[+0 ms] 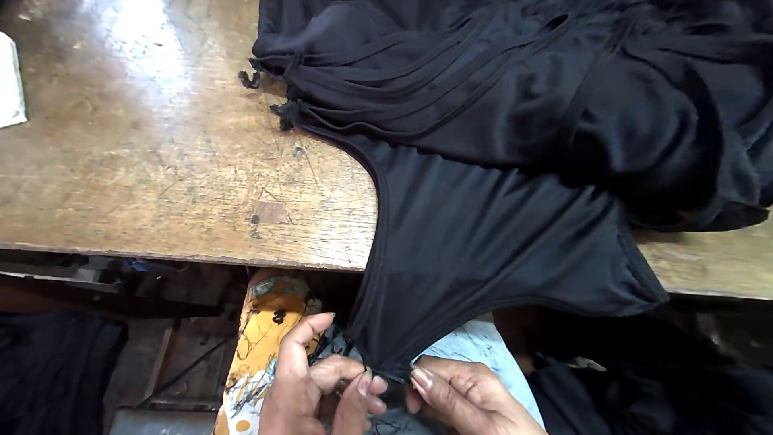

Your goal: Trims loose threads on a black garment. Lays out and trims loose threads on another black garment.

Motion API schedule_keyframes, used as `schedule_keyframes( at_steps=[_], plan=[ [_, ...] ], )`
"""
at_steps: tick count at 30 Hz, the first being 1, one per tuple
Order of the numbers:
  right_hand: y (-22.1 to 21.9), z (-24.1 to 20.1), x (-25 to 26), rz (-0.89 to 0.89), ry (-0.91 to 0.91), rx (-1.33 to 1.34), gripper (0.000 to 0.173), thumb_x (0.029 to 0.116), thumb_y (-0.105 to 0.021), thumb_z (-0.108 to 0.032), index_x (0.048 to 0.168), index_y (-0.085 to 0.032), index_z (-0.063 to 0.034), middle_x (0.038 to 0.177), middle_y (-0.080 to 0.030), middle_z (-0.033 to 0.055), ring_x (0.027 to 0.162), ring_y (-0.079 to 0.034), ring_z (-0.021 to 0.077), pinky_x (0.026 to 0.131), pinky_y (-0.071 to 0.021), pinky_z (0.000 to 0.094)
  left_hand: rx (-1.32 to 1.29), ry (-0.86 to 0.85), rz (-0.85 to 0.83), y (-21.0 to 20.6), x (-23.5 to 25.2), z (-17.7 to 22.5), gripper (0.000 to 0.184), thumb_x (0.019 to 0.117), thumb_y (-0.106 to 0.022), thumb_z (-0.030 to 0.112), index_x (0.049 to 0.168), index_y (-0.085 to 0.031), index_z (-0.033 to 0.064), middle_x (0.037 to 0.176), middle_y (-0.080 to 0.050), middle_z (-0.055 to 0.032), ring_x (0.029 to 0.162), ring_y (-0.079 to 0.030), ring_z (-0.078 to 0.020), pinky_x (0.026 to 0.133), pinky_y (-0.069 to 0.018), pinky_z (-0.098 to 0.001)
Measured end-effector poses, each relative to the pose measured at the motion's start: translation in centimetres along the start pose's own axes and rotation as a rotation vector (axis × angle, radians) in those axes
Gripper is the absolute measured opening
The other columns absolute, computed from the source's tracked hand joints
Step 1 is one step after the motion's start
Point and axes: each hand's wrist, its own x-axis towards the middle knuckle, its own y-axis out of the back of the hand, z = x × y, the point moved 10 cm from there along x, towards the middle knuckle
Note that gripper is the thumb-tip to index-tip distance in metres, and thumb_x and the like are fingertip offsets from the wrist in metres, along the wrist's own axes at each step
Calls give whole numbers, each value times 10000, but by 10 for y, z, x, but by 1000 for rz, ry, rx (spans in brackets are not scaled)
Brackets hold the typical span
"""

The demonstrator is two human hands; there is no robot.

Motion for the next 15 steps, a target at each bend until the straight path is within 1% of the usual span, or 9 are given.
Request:
schedule_keyframes(
  at_steps=[3,7,9,12,15],
  plan=[
    [0,0,0,22,-5,4,331,1092,-470,-173,853,-667,-59,659,-524,-67,535,-412,-13,497,-335,183,-27,25,8,1,0,-2,537,932,-595,-127,1382,-312,-44,900,-766,-78,729,-769,-238,595,-664,-356],
    [4,1,0,104,3,-58,339,1076,-503,-170,794,-662,-67,670,-574,-52,559,-459,-10,522,-367,196,-68,78,0,1,1,-8,535,930,-588,-143,1375,-313,-33,884,-764,-84,729,-769,-249,608,-666,-367],
    [3,3,-1,86,2,-7,330,1080,-492,-161,812,-661,-69,664,-557,-63,547,-440,-18,507,-351,183,-88,95,0,1,1,-10,535,927,-586,-150,1372,-314,-27,876,-763,-86,725,-769,-252,606,-666,-369],
    [-1,6,-2,14,-15,102,326,1094,-428,-155,886,-664,-70,659,-497,-100,534,-397,-34,495,-327,164,-108,113,-8,0,2,-10,549,928,-583,-153,1390,-312,-34,878,-761,-91,729,-770,-256,611,-669,-374],
    [-3,6,-1,15,-29,130,321,1095,-426,-153,899,-667,-72,644,-477,-102,521,-377,-28,485,-314,168,-125,116,-8,-1,1,-11,561,924,-582,-160,1396,-308,-32,868,-761,-95,718,-768,-257,602,-667,-372]
  ],
)
